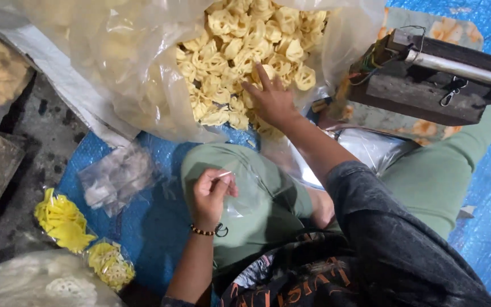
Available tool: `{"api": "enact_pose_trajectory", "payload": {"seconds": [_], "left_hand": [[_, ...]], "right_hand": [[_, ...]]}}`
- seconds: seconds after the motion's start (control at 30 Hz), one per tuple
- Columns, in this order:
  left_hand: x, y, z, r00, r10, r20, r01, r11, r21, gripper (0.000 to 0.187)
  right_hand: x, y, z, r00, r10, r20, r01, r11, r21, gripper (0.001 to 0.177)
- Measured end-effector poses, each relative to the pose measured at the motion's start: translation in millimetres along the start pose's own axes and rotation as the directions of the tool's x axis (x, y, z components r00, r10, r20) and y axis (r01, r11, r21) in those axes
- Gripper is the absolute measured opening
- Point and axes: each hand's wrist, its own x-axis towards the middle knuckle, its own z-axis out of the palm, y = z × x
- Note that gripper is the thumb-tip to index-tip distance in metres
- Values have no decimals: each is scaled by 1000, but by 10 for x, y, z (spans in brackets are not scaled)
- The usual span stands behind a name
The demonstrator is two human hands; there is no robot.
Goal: Manually filling small plastic bags with snacks from a large bulk bag and sealing them with a heat sealer.
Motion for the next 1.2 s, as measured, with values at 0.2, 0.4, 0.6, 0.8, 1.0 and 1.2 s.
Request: {"api": "enact_pose_trajectory", "payload": {"seconds": [0.2, 0.4, 0.6, 0.8, 1.0, 1.2], "left_hand": [[3, 185, 138, 998, 52, 37, -52, 999, -4, 28], [10, -69, 66, 993, 108, 42, -109, 994, 32, 20], [52, -163, 880, 907, 316, 280, -376, 905, 198, 5], [-83, 22, 1808, 717, 362, 596, -690, 494, 529, 24], [-408, 10, 2265, 690, 282, 666, -694, 519, 499, 51], [-398, -15, 2215, 785, 95, 612, -441, 780, 444, 62]], "right_hand": [[-93, 106, 5, 983, -88, -158, 86, 996, -22, 42], [-565, 300, -522, 975, 75, -211, 195, 180, 964, 85], [-2062, 401, -1441, 998, -39, 51, -51, -20, 998, 82], [-3050, 615, -1835, 997, 76, 11, -26, 206, 978, 71], [-3432, 652, -1837, 921, 388, 44, -362, 806, 468, 88], [-3582, 561, -2009, 961, 222, -164, -156, 928, 338, 50]]}}
